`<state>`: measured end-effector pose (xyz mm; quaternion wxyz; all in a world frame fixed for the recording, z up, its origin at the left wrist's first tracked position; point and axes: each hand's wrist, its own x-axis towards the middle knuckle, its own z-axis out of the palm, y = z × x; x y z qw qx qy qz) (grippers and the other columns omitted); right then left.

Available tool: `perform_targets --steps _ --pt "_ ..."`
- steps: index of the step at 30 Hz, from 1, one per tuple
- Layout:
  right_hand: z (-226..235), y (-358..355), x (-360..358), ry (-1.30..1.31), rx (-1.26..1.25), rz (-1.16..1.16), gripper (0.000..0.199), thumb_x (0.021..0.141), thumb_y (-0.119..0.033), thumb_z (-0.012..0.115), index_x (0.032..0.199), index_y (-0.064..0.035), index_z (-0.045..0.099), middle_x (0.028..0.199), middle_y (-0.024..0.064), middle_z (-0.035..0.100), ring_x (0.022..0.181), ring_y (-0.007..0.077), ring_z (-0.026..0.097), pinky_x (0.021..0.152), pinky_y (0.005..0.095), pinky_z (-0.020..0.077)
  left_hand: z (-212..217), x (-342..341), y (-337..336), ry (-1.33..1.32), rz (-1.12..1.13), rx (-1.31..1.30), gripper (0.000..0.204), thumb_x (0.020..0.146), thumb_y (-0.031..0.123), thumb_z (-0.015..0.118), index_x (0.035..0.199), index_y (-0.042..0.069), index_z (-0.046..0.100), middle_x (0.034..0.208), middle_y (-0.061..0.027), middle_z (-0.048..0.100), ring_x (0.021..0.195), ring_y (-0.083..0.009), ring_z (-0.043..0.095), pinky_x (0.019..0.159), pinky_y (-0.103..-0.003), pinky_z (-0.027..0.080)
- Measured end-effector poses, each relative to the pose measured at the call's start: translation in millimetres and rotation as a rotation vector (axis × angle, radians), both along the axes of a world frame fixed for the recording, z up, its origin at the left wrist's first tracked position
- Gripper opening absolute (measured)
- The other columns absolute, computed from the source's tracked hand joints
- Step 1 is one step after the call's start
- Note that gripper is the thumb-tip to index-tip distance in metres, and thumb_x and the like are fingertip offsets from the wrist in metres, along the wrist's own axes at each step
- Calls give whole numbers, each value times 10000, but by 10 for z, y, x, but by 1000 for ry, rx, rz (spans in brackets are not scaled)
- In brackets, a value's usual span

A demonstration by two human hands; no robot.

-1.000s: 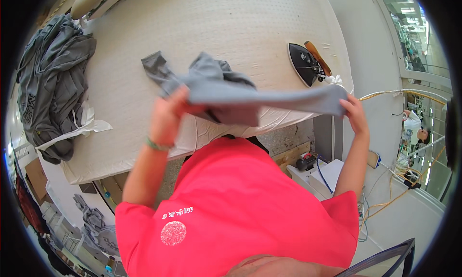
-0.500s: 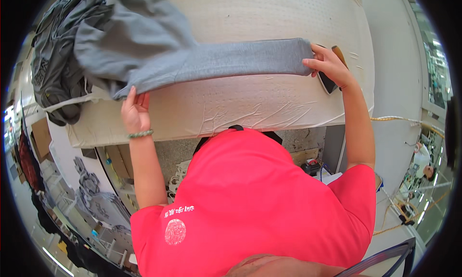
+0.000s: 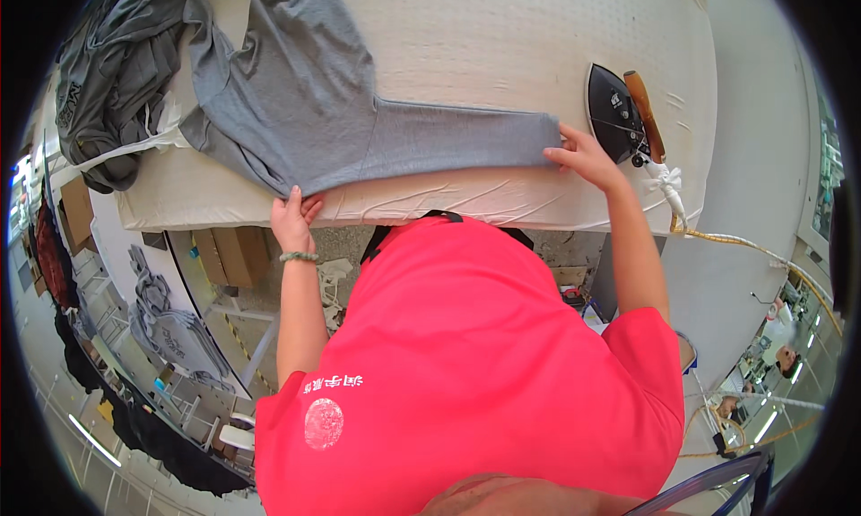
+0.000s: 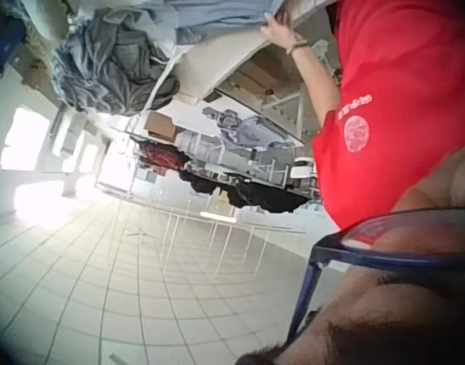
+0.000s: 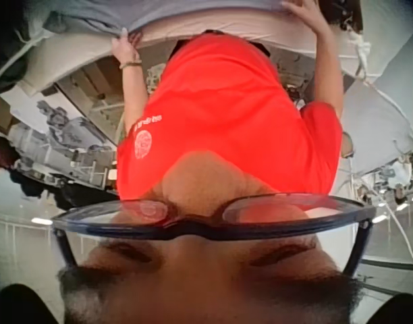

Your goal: Ironing grey sweatshirts on a professional pressing table in a factory environment.

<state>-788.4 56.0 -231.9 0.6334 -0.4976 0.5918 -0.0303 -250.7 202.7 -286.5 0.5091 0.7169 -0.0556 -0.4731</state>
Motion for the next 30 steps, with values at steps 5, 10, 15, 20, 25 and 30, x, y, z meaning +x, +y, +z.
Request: perform_targets --steps 5,10,15,20,25,30 --pt "-28 279 110 211 -347 -106 537 901 -222 774 1373 -30 604 1070 58 687 955 183 661 824 323 543 189 -213 -39 -704 -277 106 266 992 127 669 1229 30 597 1164 -138 697 971 -277 705 854 -403 588" --pt "275 565 761 330 -1102 268 582 850 -245 793 1388 -107 615 1298 144 639 1215 352 592 1023 470 482 462 -1043 -386 -1287 -1150 -463 377 904 131 702 1271 54 662 1286 -134 655 1214 -345 606 1063 -487 454" --pt "-83 608 1321 325 -1084 495 601 843 -347 797 1387 -158 625 1415 128 561 1329 322 517 1079 531 430 294 -1400 -946 -1422 -1412 -615 507 922 237 686 1403 103 602 1455 -119 555 1339 -286 518 1131 -474 390" --pt "-143 461 1469 529 -1021 302 637 832 -409 794 1395 -167 618 1449 122 533 1375 316 474 1111 533 405 235 -1401 -1161 -1448 -1373 -536 564 926 273 686 1458 126 569 1506 -119 510 1373 -281 484 1155 -477 367" --pt "-211 465 1703 479 -1086 429 642 841 -414 787 1408 -174 608 1476 112 527 1379 310 475 1112 525 406 163 -1447 -1118 -1423 -1357 -632 550 934 264 693 1451 117 581 1484 -115 525 1358 -289 505 1141 -485 379" --pt "-237 342 1811 500 -1133 421 646 846 -390 783 1427 -177 597 1513 89 512 1394 288 469 1116 535 403 108 -1389 -1159 -1419 -1241 -555 530 948 257 679 1447 103 587 1458 -101 547 1350 -275 519 1133 -477 382"
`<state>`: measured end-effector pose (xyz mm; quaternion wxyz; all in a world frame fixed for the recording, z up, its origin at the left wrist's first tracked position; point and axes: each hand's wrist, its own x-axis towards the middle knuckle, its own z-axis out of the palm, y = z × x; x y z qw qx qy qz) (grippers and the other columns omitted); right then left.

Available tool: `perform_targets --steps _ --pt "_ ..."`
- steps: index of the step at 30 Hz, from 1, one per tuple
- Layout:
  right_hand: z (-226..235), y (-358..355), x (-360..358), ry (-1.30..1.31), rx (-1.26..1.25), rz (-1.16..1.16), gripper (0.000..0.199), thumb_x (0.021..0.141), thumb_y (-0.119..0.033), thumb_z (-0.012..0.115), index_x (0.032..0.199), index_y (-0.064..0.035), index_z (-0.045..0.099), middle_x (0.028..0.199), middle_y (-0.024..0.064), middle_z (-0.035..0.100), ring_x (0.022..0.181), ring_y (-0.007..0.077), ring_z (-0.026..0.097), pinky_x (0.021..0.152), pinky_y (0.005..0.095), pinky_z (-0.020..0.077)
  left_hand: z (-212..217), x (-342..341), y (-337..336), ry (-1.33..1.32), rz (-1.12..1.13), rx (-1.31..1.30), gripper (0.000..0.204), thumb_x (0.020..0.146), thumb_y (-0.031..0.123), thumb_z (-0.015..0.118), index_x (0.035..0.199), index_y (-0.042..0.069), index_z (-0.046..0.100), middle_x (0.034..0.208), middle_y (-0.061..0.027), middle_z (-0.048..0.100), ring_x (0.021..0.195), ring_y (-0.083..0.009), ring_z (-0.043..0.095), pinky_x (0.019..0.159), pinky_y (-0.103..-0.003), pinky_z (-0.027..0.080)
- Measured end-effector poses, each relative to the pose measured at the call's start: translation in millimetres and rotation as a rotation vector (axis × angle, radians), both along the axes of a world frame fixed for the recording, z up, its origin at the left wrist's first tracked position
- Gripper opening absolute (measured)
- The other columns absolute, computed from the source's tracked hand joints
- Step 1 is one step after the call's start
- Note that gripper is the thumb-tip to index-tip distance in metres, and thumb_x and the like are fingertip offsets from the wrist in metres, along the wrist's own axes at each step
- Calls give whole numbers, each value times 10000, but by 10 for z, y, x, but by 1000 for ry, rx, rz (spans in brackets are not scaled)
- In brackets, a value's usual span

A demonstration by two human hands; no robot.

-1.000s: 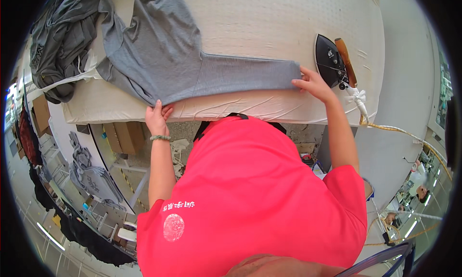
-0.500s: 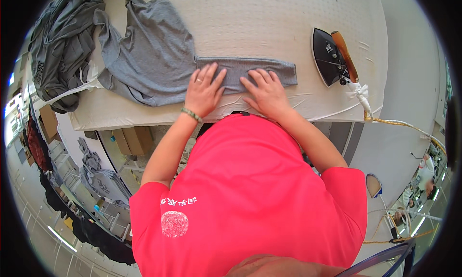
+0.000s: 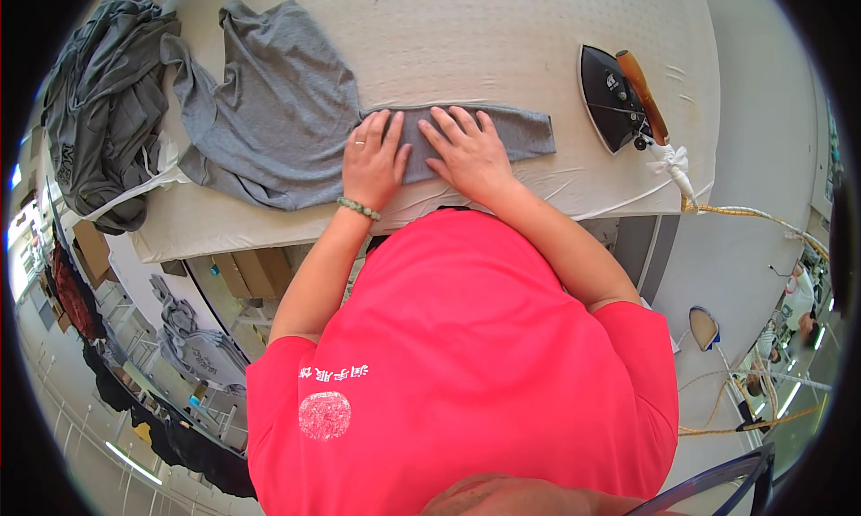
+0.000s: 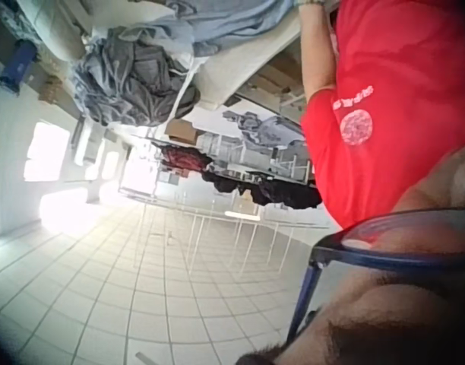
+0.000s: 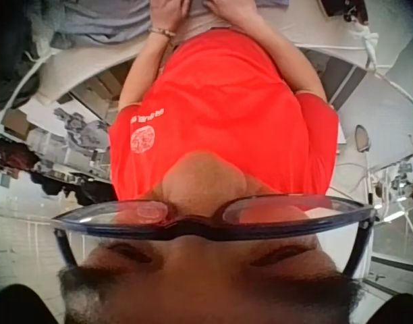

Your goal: Ironing grey sweatshirts on a professional pressing table in a factory environment.

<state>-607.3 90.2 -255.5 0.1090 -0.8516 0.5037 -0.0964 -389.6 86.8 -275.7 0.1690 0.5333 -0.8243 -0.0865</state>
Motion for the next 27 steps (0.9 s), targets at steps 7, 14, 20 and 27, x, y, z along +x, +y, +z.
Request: perform_targets --steps 7,14,20,27 --pt "-34 49 -282 -36 -19 -103 592 858 -335 775 1400 -150 623 1485 72 551 1354 276 514 1111 493 416 -49 -224 29 -109 -33 -32 523 954 263 659 1445 98 586 1447 -84 560 1349 -232 521 1144 -449 362" --pt "100 255 -1283 -101 -81 -324 461 879 -193 771 1316 -88 667 1339 88 649 1196 273 622 990 410 497 -90 -1045 -54 14 -237 -53 537 927 246 668 1427 68 587 1457 -78 558 1361 -214 509 1156 -440 352" --pt "-21 212 -1419 -456 192 -671 337 891 -133 777 1209 -43 708 1121 99 728 970 225 707 815 339 559 -118 -1601 -163 109 -406 -40 535 913 230 674 1405 39 589 1464 -88 554 1368 -226 508 1173 -427 353" --pt "-200 105 -1613 -450 297 -641 279 873 -248 783 1091 -79 736 959 108 727 830 260 713 753 390 564 -77 -1714 -141 176 -400 -9 537 905 201 682 1399 14 582 1458 -112 561 1370 -264 517 1182 -442 372"
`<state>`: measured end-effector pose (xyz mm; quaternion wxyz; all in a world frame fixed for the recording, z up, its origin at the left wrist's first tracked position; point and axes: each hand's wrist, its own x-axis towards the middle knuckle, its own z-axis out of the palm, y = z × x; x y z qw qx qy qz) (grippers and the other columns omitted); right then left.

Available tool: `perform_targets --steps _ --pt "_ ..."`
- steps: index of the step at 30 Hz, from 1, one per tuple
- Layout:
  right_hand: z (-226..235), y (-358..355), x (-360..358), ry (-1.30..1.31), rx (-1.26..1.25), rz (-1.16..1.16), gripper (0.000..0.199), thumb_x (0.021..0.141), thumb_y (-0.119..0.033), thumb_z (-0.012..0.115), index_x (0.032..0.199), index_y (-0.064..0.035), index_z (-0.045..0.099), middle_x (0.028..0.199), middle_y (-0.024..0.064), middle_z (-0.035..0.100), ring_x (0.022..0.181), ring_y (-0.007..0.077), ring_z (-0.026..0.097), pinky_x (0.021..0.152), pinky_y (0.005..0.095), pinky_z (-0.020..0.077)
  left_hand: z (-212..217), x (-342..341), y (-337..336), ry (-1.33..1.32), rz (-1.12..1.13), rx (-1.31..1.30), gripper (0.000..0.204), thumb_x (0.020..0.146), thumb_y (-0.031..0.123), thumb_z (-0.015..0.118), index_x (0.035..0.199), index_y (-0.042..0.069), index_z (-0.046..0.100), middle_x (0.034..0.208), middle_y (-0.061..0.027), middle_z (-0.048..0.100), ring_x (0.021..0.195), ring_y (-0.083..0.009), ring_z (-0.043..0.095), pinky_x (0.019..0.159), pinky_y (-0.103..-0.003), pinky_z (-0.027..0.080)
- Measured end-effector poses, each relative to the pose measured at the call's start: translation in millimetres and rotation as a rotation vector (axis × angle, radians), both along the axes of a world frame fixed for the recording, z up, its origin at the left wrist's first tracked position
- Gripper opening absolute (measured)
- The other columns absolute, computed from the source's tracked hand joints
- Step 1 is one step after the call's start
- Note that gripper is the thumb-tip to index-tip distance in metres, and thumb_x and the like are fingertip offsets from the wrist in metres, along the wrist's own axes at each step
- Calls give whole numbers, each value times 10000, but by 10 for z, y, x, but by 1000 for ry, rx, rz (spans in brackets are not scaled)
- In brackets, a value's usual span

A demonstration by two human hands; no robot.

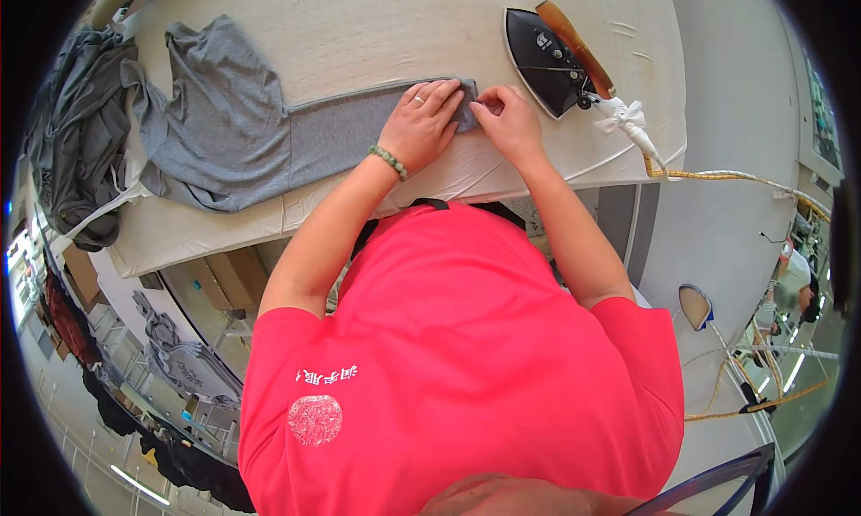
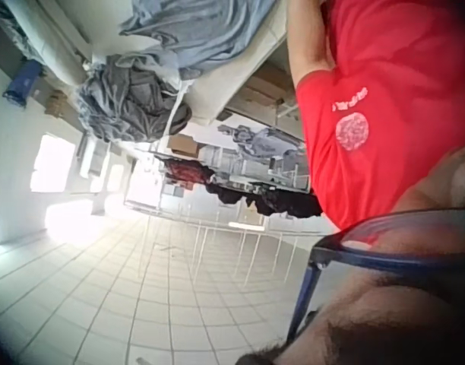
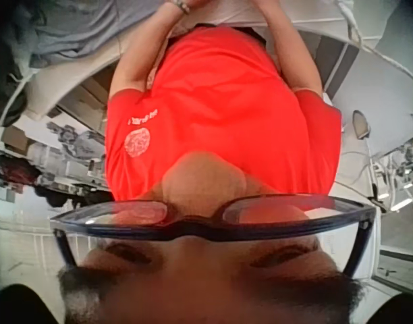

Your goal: Ironing grey sweatshirts on a professional pressing table in a factory environment.

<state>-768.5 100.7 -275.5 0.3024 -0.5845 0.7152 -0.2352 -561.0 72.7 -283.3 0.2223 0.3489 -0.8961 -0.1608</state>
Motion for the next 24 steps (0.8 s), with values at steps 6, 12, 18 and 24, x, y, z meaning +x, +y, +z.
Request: perform_targets --steps 6,12,18,24 --pt "-27 -104 -36 -153 127 67 296 912 -186 760 1162 -35 710 808 80 719 679 164 665 663 313 538 8 -71 62 -6 40 -31 531 896 183 672 1392 11 588 1469 -125 568 1363 -260 530 1189 -446 371" --pt "-63 -99 -170 -257 125 157 351 919 -173 748 1236 -42 674 731 62 689 637 142 649 610 318 503 48 -132 102 -54 55 -36 534 907 149 658 1425 51 574 1526 -110 542 1381 -266 526 1189 -449 377" --pt "-55 135 -174 -243 31 129 349 926 -166 737 1255 -81 656 739 75 696 654 191 684 613 348 524 31 -185 140 -131 77 -61 510 933 170 630 1432 80 583 1514 -76 556 1386 -245 512 1203 -445 350" --pt "-51 205 -210 123 -73 295 303 919 -125 731 1213 -117 660 792 61 715 709 281 712 644 397 556 -35 -344 196 -201 177 -51 580 956 300 648 1485 90 537 1560 -54 495 1434 -227 444 1228 -445 295"
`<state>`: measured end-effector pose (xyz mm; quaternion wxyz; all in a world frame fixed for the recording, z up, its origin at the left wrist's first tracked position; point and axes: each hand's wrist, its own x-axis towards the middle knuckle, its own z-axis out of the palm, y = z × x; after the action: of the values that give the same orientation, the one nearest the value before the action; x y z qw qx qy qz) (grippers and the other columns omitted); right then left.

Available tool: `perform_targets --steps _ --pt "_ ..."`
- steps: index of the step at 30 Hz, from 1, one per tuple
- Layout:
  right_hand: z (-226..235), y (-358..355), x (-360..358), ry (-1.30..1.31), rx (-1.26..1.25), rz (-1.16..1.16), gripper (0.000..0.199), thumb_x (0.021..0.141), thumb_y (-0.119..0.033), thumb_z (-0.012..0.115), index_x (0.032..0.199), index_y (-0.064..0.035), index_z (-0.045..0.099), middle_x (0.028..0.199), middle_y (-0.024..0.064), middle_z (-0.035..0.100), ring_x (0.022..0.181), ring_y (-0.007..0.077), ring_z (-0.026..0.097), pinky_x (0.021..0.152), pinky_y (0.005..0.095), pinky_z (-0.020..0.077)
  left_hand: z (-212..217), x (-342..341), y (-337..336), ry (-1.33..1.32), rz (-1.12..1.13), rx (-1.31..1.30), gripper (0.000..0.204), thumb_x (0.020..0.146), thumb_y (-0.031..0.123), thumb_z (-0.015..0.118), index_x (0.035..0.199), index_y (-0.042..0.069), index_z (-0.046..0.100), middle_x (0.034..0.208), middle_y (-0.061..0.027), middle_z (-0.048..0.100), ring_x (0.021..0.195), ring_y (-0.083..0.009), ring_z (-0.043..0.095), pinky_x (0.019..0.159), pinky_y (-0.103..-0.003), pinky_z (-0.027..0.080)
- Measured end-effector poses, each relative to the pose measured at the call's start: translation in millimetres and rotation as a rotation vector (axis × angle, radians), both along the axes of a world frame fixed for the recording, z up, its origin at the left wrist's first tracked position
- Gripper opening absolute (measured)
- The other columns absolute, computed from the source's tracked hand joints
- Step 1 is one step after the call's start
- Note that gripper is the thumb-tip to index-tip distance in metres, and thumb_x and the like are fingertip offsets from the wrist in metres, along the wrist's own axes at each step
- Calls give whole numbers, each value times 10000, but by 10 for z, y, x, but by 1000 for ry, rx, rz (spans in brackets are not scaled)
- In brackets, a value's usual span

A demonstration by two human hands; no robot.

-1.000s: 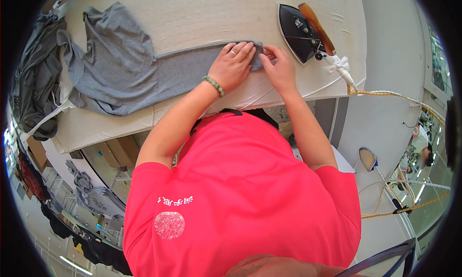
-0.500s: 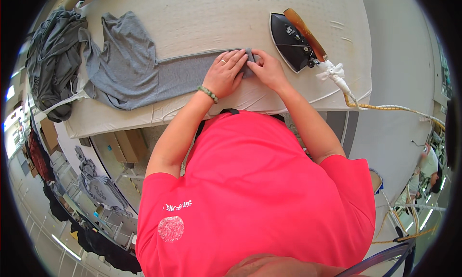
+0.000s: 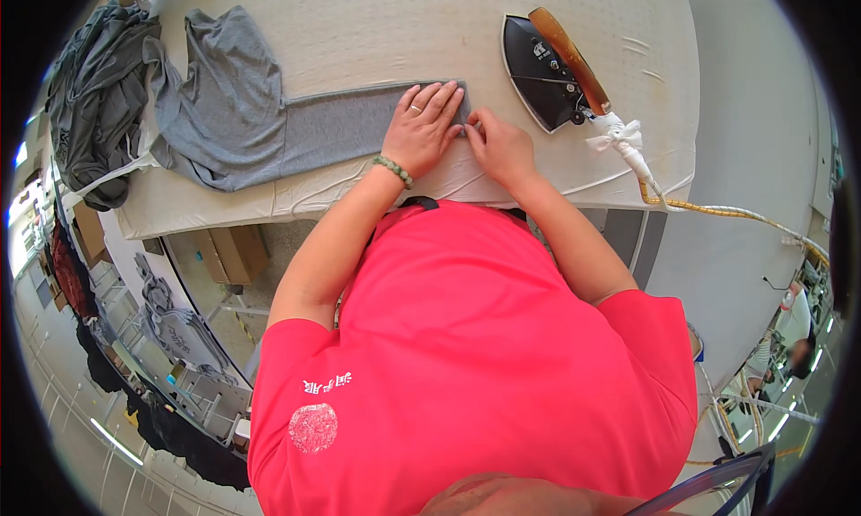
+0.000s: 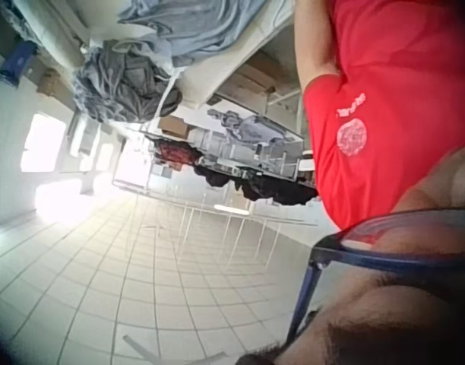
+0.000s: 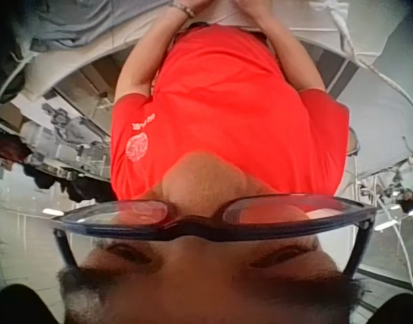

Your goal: Ironing grey sweatshirts on a professional pressing table in a factory environment.

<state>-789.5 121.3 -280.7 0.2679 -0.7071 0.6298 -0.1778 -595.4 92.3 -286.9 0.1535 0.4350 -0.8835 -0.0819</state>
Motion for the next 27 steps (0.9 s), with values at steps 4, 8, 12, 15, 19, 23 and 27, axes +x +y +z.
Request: perform_targets --steps 4,8,12,15,19,23,27 --pt "251 -90 -238 -27 -184 159 297 922 -129 719 1212 -110 661 899 76 740 797 308 720 706 420 559 -37 -63 39 19 64 22 650 945 419 657 1489 89 529 1558 -50 485 1436 -225 428 1228 -458 280" --pt "938 -691 -728 344 -719 26 341 951 -234 699 1238 -57 644 1045 130 728 923 308 716 814 434 548 31 -81 37 39 105 47 704 920 485 681 1481 85 535 1528 -47 503 1420 -225 435 1219 -461 283" --pt "892 -974 -974 393 -85 -200 422 958 -301 700 1286 -44 628 1017 133 741 913 329 717 824 458 547 60 -91 3 46 110 72 735 890 505 713 1473 90 542 1495 -45 520 1410 -224 440 1212 -456 289" --pt "1173 -1246 -854 90 711 -292 494 953 -351 705 1344 -63 613 1016 171 755 930 378 723 829 478 550 36 -67 10 64 125 84 740 871 504 735 1464 101 551 1481 -43 529 1406 -222 444 1209 -452 290" --pt "889 -933 -927 332 303 116 496 947 -325 708 1376 -98 604 1002 211 751 920 408 723 802 489 557 21 -39 -1 118 143 100 744 845 489 767 1458 123 557 1466 -40 545 1398 -219 460 1209 -446 289" --pt "964 -668 -889 467 178 306 498 929 -294 715 1380 -116 602 990 224 741 895 414 721 781 499 565 49 -40 -6 183 156 147 776 824 475 789 1478 142 537 1448 -50 562 1384 -229 480 1205 -444 296" --pt "1045 -710 -719 537 196 373 508 901 -263 727 1370 -111 602 979 208 745 894 410 720 782 509 571 81 -12 -36 216 142 208 789 832 435 790 1507 142 504 1439 -71 573 1372 -249 499 1195 -453 317"
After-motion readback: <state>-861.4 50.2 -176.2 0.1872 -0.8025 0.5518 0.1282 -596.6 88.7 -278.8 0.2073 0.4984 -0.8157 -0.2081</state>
